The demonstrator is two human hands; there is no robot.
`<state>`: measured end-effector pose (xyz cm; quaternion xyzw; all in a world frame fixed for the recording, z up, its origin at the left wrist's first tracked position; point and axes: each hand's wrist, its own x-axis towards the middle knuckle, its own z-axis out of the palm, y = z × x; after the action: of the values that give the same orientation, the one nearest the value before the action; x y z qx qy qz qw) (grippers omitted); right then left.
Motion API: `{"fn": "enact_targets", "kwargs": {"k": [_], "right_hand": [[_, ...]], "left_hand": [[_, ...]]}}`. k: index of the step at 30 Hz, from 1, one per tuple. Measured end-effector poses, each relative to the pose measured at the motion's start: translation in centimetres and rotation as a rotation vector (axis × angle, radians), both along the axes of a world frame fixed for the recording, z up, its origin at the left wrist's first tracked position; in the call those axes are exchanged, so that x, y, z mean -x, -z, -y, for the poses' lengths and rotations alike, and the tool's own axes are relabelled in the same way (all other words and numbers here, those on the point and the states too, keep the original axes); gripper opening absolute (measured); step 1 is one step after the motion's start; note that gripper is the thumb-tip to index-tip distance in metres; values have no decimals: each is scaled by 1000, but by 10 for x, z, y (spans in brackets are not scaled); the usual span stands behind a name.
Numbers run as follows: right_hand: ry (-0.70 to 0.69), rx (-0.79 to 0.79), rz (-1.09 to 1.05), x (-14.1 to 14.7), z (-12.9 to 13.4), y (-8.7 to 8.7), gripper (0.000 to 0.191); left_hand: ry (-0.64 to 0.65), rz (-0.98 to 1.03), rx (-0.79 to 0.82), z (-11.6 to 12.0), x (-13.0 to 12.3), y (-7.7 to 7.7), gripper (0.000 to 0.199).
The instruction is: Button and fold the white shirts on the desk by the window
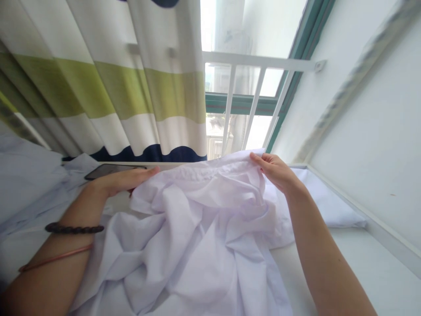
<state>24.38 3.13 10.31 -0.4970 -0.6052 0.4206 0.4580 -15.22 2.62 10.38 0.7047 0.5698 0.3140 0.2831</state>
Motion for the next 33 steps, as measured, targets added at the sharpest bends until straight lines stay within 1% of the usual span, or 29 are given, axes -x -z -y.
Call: {"fn": "enact_targets", "kwargs": {"k": [3,5,7,9,11,13,15,16,18,20,22,24,25,26,27,28,31,32,33], "right_hand": [[-28,-19,39,-1,13,-2,45],[-53,-14,83,-2,19,-5,52],[-44,3,151,-3,23,-7,56],[-14,27,256,-5,23,-7,47],[69,23,384,-8,21,-6,32],[209,-28,461,-13,16,-3,24],[329,-87,435,-18,12,-1,22],[352,-99,397,-20,11,0,23],[316,-96,316,-22,10,0,25],[232,-87,236,-22,11,0,33],[187,-96,149,-20,12,0,55],[203,-119,106,-18,12,1,80],[218,-140,115,-19,11,1,88],[231,-167,144,-20,10,3,91],[239,-196,188,-21,8,4,90],[247,-224,239,-23,6,5,85],[288,-289,362,-28,3,7,52],[293,-296,379,-28,4,7,44],[283,-290,379,-28,4,6,40]], "left_hand": [[-2,72,59,-2,-6,5,63],[1,107,113,-2,-9,8,69],[13,134,182,0,-9,8,78],[29,193,234,4,-8,5,87],[25,285,240,8,-7,1,93],[8,366,209,12,-7,-4,96],[11,412,169,13,-5,-6,96],[30,431,157,14,-4,-7,96],[101,482,175,13,-2,-6,90],[175,530,223,11,0,-4,73],[195,523,236,9,1,-2,52],[167,459,213,7,0,0,41],[150,423,205,6,-1,0,37],[142,388,204,6,-1,0,34],[146,359,207,7,-2,-1,33],[156,335,206,8,-2,-2,34],[177,234,164,13,-1,-6,42],[164,178,121,15,0,-8,43],[141,110,69,16,1,-9,42]]}}
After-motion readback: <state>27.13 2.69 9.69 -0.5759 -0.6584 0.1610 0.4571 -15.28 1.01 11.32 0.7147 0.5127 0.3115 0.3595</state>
